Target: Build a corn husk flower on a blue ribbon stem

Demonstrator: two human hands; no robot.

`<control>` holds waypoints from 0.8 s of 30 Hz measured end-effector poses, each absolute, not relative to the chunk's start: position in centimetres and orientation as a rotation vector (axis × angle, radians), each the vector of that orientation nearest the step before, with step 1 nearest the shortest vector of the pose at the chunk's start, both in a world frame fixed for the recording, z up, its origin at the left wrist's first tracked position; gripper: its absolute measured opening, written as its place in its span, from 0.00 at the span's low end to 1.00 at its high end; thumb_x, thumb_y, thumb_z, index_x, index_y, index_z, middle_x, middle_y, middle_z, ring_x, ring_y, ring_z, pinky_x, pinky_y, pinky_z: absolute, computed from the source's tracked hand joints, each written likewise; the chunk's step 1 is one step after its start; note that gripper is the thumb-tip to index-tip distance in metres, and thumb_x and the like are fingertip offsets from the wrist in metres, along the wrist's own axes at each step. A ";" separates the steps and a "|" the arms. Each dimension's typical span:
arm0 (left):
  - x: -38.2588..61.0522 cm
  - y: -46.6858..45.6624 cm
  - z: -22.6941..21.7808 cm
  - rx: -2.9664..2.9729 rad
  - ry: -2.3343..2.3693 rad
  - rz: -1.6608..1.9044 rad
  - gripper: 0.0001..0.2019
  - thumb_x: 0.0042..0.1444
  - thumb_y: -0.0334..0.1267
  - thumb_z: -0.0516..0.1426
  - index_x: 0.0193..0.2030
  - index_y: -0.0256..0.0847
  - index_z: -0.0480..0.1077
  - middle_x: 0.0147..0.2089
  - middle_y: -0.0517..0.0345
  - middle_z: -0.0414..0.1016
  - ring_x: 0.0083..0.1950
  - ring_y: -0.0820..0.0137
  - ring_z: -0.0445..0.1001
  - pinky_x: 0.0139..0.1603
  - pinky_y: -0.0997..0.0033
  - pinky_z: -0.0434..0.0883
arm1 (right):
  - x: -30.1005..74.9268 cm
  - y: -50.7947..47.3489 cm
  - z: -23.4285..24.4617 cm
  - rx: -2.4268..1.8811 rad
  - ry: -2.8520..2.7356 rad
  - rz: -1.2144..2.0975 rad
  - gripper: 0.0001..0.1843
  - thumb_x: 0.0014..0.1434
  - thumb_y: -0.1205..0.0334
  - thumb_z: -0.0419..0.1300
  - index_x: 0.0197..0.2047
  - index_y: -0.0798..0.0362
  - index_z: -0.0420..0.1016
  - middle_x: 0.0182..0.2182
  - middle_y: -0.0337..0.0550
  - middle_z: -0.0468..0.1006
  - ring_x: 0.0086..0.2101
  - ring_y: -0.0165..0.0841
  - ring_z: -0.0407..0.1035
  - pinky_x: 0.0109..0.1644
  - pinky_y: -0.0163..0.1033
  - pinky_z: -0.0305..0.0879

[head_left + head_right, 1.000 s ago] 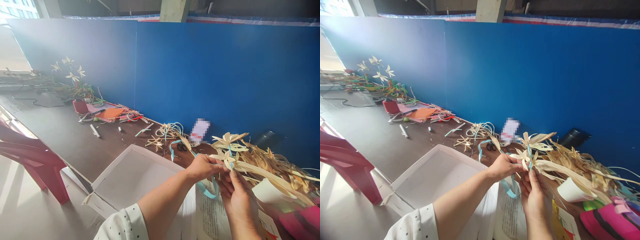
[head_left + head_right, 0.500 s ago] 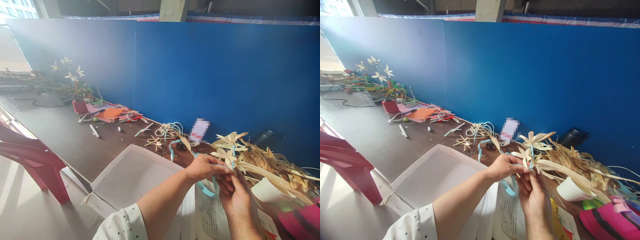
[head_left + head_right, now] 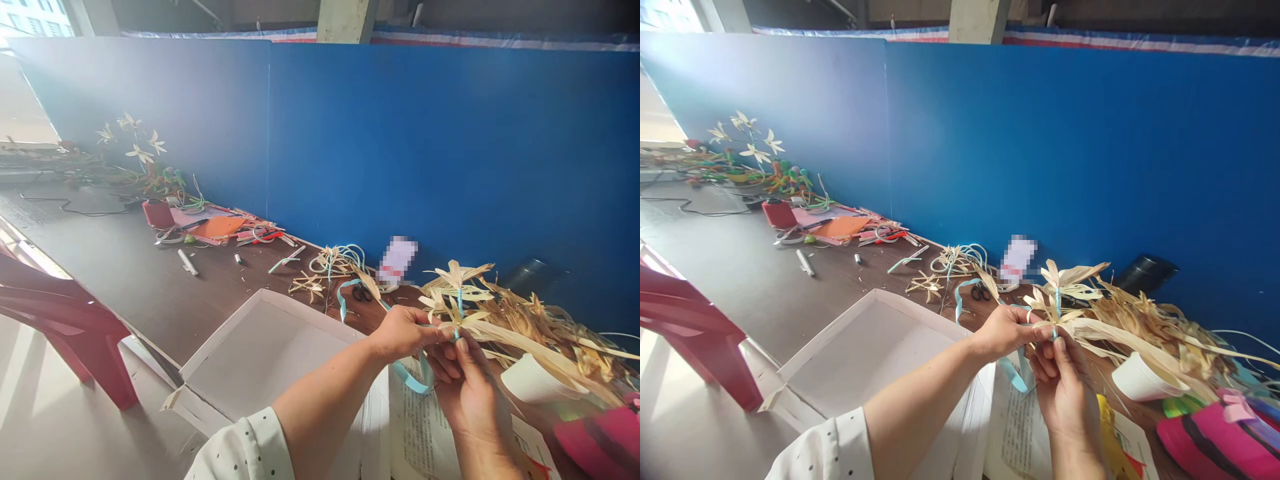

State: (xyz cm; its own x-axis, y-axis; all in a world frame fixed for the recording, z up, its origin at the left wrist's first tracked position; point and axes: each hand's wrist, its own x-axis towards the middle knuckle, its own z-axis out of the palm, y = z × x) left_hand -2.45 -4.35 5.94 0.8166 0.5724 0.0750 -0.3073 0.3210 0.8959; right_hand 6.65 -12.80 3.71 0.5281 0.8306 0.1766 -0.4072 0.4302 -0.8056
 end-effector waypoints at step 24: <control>-1.8 -3.6 5.2 1.305 0.380 0.711 0.23 0.40 0.51 0.65 0.35 0.32 0.76 0.28 0.56 0.73 0.29 0.73 0.70 0.36 0.70 0.71 | 7.1 -12.2 3.3 -1.105 -0.504 0.503 0.23 0.40 0.59 0.72 0.42 0.50 0.77 0.38 0.43 0.80 0.32 0.34 0.75 0.35 0.40 0.73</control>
State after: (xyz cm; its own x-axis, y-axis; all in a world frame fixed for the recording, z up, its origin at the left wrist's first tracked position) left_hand -1.83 -3.59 5.24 0.7341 0.6661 0.1322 -0.2602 0.0960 0.9608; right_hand 7.07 -12.24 3.27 0.7807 0.6110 0.1311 -0.1296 0.3635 -0.9225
